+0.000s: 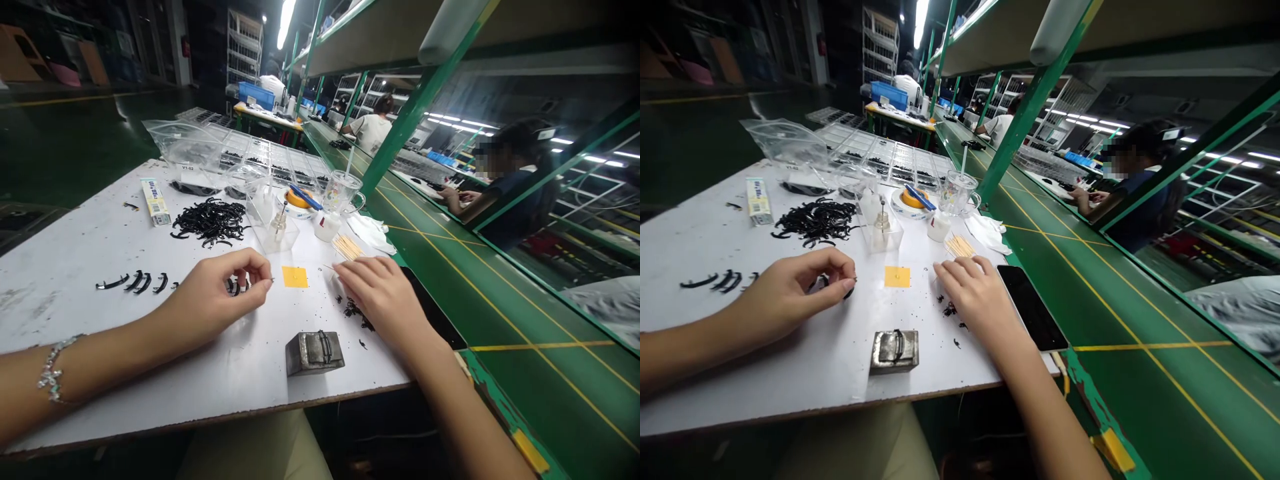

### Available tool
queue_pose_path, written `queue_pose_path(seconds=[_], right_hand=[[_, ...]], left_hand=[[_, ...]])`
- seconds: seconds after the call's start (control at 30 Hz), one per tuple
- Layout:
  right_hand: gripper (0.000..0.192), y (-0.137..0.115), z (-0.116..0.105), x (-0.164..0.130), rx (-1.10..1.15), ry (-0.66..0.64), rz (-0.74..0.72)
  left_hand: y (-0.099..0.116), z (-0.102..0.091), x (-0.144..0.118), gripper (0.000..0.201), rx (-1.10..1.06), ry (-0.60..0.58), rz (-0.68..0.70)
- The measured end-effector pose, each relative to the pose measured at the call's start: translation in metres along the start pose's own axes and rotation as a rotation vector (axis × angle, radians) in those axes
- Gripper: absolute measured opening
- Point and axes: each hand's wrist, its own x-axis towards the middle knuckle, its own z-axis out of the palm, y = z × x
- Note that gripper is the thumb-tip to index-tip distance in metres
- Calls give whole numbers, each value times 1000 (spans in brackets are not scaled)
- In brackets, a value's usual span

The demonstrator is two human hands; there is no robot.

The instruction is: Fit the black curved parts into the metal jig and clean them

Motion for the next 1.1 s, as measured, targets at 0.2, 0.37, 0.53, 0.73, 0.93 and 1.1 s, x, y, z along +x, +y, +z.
queue_pose_path(seconds=[0.2,0.37,0.53,0.73,0.93,1.1], right_hand=[[29,-65,-16,-27,942,306,461],[37,-91,-5,-33,1260,319,536],[39,-90,-4,-32,1279,256,588],[35,-91,-6,-32,1291,221,638],[31,-91,-8,-29,1362,210,633],[33,-91,-8,-28,1370,211,615]], left_hand=[[18,17,-10,6,-75,-125,209],[32,23,-17,9,-52,-215,308],[36,28,-14,7,-25,-218,217],[40,29,-10,7,15,-229,195],[43,26,-8,7,57,-252,164],[48,25,-9,8,86,-240,138]])
